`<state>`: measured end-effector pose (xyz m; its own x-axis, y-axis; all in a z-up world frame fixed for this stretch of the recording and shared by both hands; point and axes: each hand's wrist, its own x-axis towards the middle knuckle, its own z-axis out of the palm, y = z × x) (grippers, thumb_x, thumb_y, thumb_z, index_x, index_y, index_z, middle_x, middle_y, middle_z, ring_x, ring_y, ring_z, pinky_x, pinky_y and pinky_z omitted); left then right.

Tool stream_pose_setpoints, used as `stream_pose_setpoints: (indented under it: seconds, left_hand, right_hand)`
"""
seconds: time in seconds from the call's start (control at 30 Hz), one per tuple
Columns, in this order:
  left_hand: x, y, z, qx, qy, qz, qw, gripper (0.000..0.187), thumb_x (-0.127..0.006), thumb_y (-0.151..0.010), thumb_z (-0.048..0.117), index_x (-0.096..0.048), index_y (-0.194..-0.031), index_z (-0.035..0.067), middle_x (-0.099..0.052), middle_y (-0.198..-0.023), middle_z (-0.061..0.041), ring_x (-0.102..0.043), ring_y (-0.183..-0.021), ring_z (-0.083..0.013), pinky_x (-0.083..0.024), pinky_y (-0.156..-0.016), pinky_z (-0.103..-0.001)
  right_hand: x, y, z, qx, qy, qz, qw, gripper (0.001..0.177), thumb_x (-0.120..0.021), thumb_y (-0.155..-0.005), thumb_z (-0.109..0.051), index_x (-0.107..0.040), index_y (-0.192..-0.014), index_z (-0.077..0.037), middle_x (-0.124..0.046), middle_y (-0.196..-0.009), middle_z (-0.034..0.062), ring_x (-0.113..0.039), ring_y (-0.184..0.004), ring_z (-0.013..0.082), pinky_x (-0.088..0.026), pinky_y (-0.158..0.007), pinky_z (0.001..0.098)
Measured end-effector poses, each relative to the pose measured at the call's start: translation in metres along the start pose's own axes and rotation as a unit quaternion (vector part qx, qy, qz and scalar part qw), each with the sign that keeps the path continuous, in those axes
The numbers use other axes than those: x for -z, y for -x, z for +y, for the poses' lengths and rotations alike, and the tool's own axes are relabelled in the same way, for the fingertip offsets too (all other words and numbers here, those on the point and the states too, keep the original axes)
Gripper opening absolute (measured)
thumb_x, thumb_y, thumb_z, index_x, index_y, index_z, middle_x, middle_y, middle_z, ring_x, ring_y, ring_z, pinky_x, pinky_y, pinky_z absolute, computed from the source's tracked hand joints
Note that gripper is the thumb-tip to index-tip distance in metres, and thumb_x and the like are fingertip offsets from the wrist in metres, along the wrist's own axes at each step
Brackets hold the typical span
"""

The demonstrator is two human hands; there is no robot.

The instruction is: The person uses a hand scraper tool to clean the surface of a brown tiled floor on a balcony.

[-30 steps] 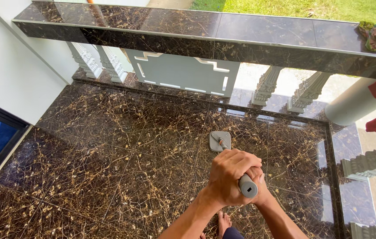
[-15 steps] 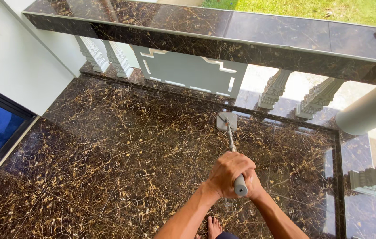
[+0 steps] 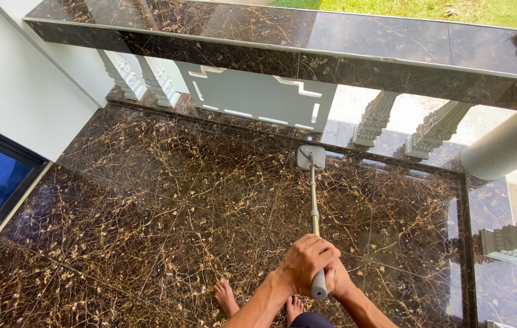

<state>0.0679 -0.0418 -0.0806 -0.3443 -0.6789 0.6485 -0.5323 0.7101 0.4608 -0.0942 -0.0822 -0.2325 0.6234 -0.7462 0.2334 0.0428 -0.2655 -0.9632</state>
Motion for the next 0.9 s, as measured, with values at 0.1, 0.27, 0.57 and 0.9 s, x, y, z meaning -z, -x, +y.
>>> stream_pose_setpoints:
  seconds: [0.1, 0.27, 0.57, 0.9]
  left_hand:
    - [0.014, -0.001, 0.012, -0.003, -0.003, -0.027, 1.000, 0.024, -0.059, -0.076, 0.022, -0.065, -0.091, 0.004, -0.071, -0.095, -0.015, -0.069, -0.084, -0.0269, -0.058, -0.088, -0.041]
    - [0.058, -0.028, 0.044, 0.038, 0.013, -0.040, 0.998, 0.026, -0.061, -0.077, 0.022, -0.067, -0.091, 0.001, -0.070, -0.088, -0.015, -0.069, -0.078, -0.0291, -0.057, -0.081, -0.042]
    - [0.127, -0.056, 0.092, 0.046, 0.030, -0.015, 0.998, 0.030, -0.063, -0.091, 0.020, -0.068, -0.111, -0.001, -0.073, -0.105, -0.016, -0.074, -0.099, -0.0314, -0.055, -0.095, -0.044]
    - [0.096, -0.045, 0.084, -0.015, 0.028, 0.040, 0.999, 0.007, -0.064, -0.105, 0.017, -0.068, -0.103, 0.012, -0.076, -0.111, -0.001, -0.076, -0.105, -0.0186, -0.057, -0.098, -0.037]
  right_hand:
    - [-0.009, 0.013, -0.001, 0.023, 0.015, 0.028, 0.999, 0.044, -0.057, -0.072, -0.029, -0.069, -0.106, -0.003, -0.068, -0.109, 0.0138, -0.068, -0.101, 0.0256, -0.057, -0.086, 0.0365]
    - [-0.016, 0.003, -0.075, -0.015, 0.017, 0.075, 0.997, 0.053, -0.060, -0.075, -0.034, -0.060, -0.117, -0.002, -0.062, -0.115, 0.0169, -0.064, -0.104, 0.0277, -0.054, -0.088, 0.0390]
    - [-0.045, 0.020, -0.137, 0.056, -0.039, 0.126, 0.990, 0.062, -0.031, -0.105, -0.053, -0.057, -0.127, -0.002, -0.054, -0.138, 0.0223, -0.055, -0.132, 0.0332, -0.041, -0.113, 0.0482]
    - [-0.015, 0.060, -0.031, -0.158, -0.084, 0.042, 0.983, 0.059, -0.038, -0.098, -0.046, -0.039, -0.146, -0.011, -0.054, -0.140, 0.0135, -0.050, -0.136, 0.0266, -0.036, -0.117, 0.0441]
